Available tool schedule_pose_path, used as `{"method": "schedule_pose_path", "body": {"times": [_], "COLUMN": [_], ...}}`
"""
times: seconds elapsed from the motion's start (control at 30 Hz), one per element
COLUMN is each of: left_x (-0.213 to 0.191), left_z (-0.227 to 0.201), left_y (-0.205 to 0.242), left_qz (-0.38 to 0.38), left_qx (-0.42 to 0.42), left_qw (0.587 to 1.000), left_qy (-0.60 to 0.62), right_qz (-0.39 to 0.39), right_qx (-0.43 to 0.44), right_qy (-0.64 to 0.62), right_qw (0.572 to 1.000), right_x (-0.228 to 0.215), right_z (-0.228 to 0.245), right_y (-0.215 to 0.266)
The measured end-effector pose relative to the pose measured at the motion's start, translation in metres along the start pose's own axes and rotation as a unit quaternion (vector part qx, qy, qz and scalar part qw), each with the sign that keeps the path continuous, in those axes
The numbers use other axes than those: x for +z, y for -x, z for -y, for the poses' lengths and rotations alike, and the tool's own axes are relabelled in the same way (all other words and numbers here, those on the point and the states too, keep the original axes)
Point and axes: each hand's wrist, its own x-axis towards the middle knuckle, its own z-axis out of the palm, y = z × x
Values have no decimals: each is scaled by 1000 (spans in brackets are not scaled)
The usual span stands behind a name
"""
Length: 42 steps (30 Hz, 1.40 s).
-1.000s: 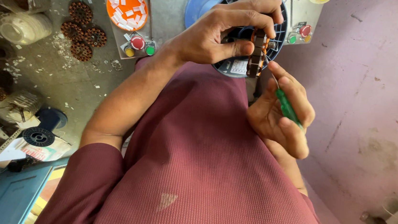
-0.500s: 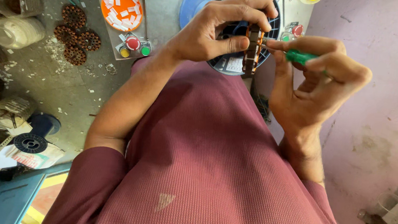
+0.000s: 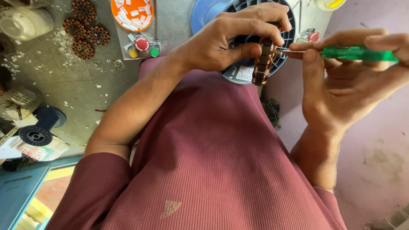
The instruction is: The person inserts small white insulating pieces into the slots of a motor stator using a green-handled screwdriver. They repeatedly pick up pieces from a nearby plate, place them into the stator slots, and use the screwdriver to push them into place.
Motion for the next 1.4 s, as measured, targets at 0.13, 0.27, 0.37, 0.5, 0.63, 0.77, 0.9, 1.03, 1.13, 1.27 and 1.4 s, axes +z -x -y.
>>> {"method": "schedule_pose_path", "body": {"times": [0.13, 0.27, 0.37, 0.5, 0.63, 0.77, 0.9, 1.03, 1.13, 1.27, 1.4], "left_x": [1, -2, -2, 1, -9, -59, -95, -103, -108, -109, -103], "left_z": [0, -3, -7, -16, -14, 6, 24, 39, 47, 46, 33], "left_y": [0, -2, -4, -1, 31, 91, 148, 172, 172, 174, 164], "left_qz": [9, 18, 18, -51, -243, -352, -381, -373, -339, -302, -302], "left_qx": [11, 9, -15, -19, -96, -199, -253, -287, -284, -279, -273], "left_qw": [1000, 1000, 1000, 996, 940, 816, 736, 714, 699, 689, 677], "left_qy": [-9, -18, -1, -64, -220, -412, -499, -519, -561, -597, -613], "right_qz": [81, 134, 122, 118, 64, -28, -65, -75, -79, -81, -109], "right_qx": [27, 24, -50, -181, -139, -33, 18, 40, 50, 47, 36], "right_qy": [-63, -39, 49, 155, 78, -60, -172, -195, -198, -203, -233], "right_qw": [994, 990, 990, 964, 985, 997, 983, 977, 976, 975, 966], "right_x": [-16, -14, -1, 6, -8, -27, -20, -13, -13, -11, -11], "right_z": [-7, -2, 8, 12, 3, -9, -25, -29, -24, -24, -26], "right_y": [-24, -37, -30, -27, -21, -9, -5, -2, 0, -3, -1]}}
